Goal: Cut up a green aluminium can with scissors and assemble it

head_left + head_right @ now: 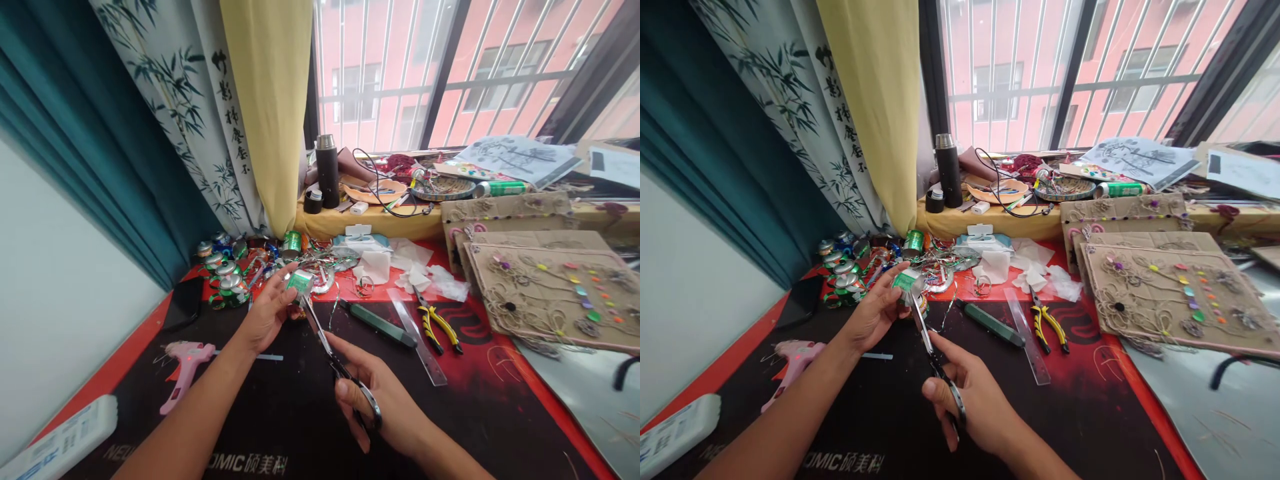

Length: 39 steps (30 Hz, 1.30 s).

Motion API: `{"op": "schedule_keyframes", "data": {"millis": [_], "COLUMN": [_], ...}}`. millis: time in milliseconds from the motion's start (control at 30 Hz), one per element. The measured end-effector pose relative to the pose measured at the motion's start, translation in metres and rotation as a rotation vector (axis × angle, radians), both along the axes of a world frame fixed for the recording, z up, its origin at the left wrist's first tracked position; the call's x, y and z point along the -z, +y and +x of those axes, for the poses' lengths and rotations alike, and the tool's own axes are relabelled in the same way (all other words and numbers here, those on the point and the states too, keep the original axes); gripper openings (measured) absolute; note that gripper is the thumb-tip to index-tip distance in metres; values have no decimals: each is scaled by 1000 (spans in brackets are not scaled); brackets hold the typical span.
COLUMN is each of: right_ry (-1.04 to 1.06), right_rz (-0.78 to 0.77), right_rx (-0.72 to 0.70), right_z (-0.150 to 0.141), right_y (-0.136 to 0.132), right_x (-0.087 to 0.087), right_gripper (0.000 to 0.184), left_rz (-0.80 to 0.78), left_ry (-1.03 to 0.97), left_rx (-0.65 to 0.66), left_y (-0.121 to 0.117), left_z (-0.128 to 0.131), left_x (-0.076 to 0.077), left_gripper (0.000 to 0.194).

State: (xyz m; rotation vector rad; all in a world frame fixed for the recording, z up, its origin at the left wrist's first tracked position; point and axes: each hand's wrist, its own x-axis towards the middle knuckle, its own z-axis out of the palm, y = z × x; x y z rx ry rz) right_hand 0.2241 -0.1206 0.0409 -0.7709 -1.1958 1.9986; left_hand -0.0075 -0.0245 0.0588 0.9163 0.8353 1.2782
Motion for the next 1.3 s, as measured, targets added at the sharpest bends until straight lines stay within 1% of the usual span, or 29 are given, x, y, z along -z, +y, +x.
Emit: {"op": "schedule_keyframes", "data": {"millis": [167,267,400,567,700,867,1000,1100,1200,1300], "right_ry": [-12,-20,-32,-56,-80,-79,-80,-106,-124,-129], "right_rz": [-2,-5,5,4,27,37,-2,-15,-3,13], "right_rx": [9,21,19,14,2,-14,-40,-37,-9,8], "right_z": [0,0,-1,0,0,-1,-2,-2,-3,-3], "right_y": [-2,-2,-2,-2,-3,-5,-6,-6,-6,-6], "right_x": [3,5,7,7,3,1,0,0,-1,0], "right_gripper": [116,113,115,117,116,114,119,123,123,121], "left_rz": [-5,-6,-1,-2,-16,-17,-16,-14,3,22], "left_ry": [-109,-130,-126,-152,-161,-150,-116,-80,-37,-36], "left_rx": [-124,-170,-179,-172,-176,-154,-183,-181,-166,-154], "left_y": [6,8,8,11,14,16,14,12,9,9], "left_z": [-2,-3,-5,-8,-11,-12,-10,-8,-6,-6], "left_x": [-1,-1,-2,3,8,8,7,7,7,6], "left_gripper": [57,54,53,43,50,61,58,59,62,64]}}
